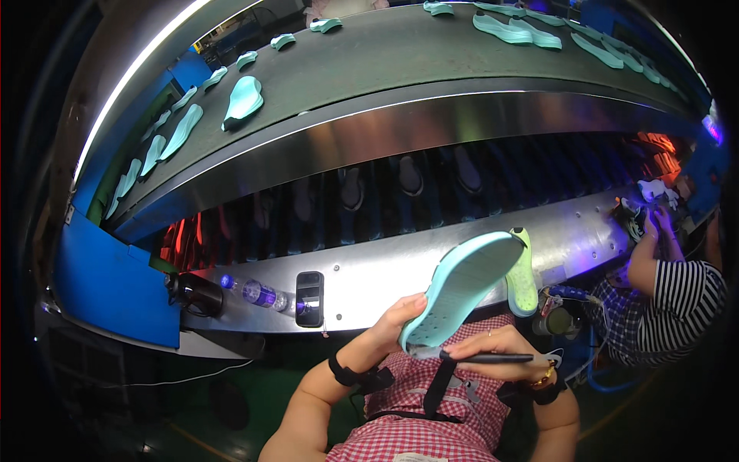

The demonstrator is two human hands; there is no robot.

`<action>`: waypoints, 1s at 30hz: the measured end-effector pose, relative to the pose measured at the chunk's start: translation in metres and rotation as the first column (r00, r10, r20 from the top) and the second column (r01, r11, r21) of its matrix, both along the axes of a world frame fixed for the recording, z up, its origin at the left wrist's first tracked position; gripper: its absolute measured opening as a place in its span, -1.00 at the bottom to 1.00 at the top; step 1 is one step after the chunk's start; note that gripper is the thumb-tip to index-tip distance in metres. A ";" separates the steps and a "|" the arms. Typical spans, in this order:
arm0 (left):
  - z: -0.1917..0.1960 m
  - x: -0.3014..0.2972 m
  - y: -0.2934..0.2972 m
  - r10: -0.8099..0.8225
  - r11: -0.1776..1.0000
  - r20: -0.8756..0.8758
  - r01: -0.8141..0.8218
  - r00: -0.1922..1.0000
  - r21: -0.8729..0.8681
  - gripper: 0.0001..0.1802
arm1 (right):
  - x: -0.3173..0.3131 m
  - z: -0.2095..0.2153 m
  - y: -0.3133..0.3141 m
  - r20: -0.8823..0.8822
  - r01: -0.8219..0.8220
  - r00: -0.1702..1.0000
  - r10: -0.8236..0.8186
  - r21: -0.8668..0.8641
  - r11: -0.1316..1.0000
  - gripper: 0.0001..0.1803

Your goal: Apply adhesive or a finishing substance to the soles of shoes using a brush on a manufacturing assembly line.

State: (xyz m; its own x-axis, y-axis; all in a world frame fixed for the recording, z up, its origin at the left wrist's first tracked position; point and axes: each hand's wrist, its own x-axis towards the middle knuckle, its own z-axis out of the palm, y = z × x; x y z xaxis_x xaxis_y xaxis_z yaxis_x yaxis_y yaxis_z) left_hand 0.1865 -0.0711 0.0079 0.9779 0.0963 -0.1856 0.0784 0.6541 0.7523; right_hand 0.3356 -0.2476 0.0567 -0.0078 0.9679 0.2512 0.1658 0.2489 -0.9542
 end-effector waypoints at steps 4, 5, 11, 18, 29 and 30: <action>0.012 0.000 -0.001 -0.140 0.988 -0.157 0.129 0.978 -0.079 -0.43 | 0.019 0.019 -0.008 0.025 -0.225 0.974 0.226 -0.023 0.974 -0.75; 0.010 -0.002 0.002 -0.214 0.975 -0.152 0.201 0.965 -0.092 -0.40 | 0.021 0.020 -0.008 0.066 -0.179 0.982 0.179 0.008 0.984 -0.75; 0.029 0.012 -0.003 -0.340 0.938 -0.258 0.346 0.904 -0.025 -0.33 | 0.031 0.030 -0.008 0.153 -0.272 0.947 0.283 -0.087 0.958 -0.75; 0.034 0.000 0.007 -0.330 0.944 -0.352 0.314 0.876 -0.101 -0.24 | 0.037 0.008 -0.015 0.062 -0.179 0.981 0.184 -0.065 0.982 -0.74; 0.058 -0.013 0.029 -0.156 0.952 -0.070 0.168 0.985 0.254 -0.28 | 0.039 0.009 -0.031 0.329 0.043 0.944 -0.034 -0.020 0.999 -0.77; 0.062 -0.016 0.027 -0.120 0.949 -0.047 0.129 0.992 0.288 -0.27 | 0.037 0.013 -0.032 0.324 0.046 0.945 -0.036 -0.021 0.999 -0.77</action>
State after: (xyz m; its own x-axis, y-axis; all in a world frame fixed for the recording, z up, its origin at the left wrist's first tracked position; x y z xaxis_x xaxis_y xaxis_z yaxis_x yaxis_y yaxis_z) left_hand 0.1707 -0.0440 0.0704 0.9802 0.0280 -0.1961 0.1697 0.3919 0.9042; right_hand 0.3726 -0.2801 0.0694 -0.0444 0.9758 0.2142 0.4765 0.2091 -0.8540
